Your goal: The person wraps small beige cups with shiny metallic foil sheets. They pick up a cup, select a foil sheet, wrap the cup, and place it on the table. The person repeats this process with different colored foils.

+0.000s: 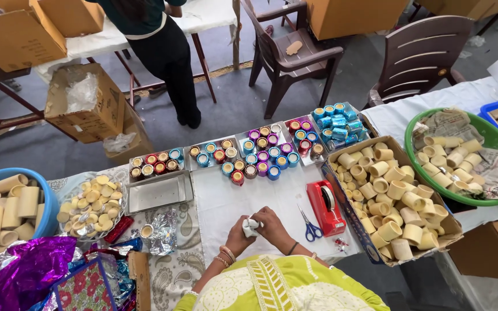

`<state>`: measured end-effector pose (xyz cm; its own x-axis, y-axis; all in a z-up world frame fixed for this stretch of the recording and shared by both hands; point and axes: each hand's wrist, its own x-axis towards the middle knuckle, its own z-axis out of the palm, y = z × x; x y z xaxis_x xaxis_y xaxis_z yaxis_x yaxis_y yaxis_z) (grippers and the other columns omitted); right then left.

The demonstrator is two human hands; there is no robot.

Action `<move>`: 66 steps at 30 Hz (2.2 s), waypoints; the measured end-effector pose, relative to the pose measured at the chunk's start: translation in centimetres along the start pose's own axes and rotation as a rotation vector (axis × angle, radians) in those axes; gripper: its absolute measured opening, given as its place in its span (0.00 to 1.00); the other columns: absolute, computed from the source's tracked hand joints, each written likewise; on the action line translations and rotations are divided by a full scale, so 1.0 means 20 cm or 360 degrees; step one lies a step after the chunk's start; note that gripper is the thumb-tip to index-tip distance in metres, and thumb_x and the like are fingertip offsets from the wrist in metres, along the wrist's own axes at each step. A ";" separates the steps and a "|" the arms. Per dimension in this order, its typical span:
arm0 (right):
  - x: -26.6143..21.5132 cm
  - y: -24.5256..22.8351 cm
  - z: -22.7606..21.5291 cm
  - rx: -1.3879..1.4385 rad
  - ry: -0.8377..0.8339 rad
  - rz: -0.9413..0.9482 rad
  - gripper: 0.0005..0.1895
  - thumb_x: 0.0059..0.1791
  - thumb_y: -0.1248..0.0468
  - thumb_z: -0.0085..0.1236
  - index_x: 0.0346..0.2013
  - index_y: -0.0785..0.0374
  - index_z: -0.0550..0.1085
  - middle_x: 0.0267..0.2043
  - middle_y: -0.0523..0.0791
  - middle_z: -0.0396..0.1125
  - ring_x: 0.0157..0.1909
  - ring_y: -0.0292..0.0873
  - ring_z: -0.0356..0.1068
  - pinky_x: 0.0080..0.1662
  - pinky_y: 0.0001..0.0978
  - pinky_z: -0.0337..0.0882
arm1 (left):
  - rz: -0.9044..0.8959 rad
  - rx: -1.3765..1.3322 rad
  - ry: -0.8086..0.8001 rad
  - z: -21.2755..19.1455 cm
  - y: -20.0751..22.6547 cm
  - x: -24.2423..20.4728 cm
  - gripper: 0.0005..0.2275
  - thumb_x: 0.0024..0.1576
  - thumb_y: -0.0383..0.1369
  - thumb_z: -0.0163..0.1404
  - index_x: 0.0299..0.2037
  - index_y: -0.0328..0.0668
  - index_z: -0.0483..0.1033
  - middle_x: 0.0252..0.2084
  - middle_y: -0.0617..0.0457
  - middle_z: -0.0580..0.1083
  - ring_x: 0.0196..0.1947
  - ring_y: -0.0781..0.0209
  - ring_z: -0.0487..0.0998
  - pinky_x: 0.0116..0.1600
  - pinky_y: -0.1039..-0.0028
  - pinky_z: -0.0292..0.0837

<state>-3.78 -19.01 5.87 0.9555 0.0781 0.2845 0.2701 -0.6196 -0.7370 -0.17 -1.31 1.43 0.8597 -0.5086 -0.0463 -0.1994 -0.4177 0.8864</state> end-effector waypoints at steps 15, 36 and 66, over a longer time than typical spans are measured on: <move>0.08 -0.12 -0.17 -0.0253 -0.0147 -0.0734 0.17 0.37 0.67 0.65 0.40 0.57 0.77 0.49 0.47 0.67 0.57 0.56 0.61 0.56 0.51 0.60 | -0.0431 -0.0758 -0.0604 -0.10 -0.03 0.03 0.25 0.46 0.26 0.66 0.53 0.47 0.70 0.35 0.53 0.77 0.29 0.64 0.78 0.27 0.75 0.75; -0.04 0.48 0.24 -0.0156 -0.0921 -0.0618 0.09 0.41 0.70 0.65 0.34 0.59 0.76 0.36 0.45 0.72 0.43 0.45 0.72 0.46 0.32 0.74 | 0.0257 0.0538 0.0292 -0.28 0.34 0.17 0.25 0.47 0.33 0.60 0.55 0.42 0.68 0.42 0.42 0.70 0.43 0.41 0.74 0.46 0.57 0.74; -0.09 0.48 0.32 0.2255 -0.0087 0.1066 0.18 0.62 0.58 0.39 0.47 0.72 0.71 0.39 0.46 0.72 0.42 0.39 0.71 0.46 0.31 0.73 | 0.0674 0.0026 0.0382 -0.15 0.15 0.23 0.28 0.47 0.28 0.67 0.57 0.44 0.67 0.58 0.48 0.73 0.57 0.46 0.75 0.59 0.62 0.74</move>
<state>-2.17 -20.23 -5.65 0.9371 0.1468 -0.3166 -0.3318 0.6559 -0.6780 4.65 -2.64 5.19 0.7853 -0.4491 0.4262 -0.5609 -0.2246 0.7969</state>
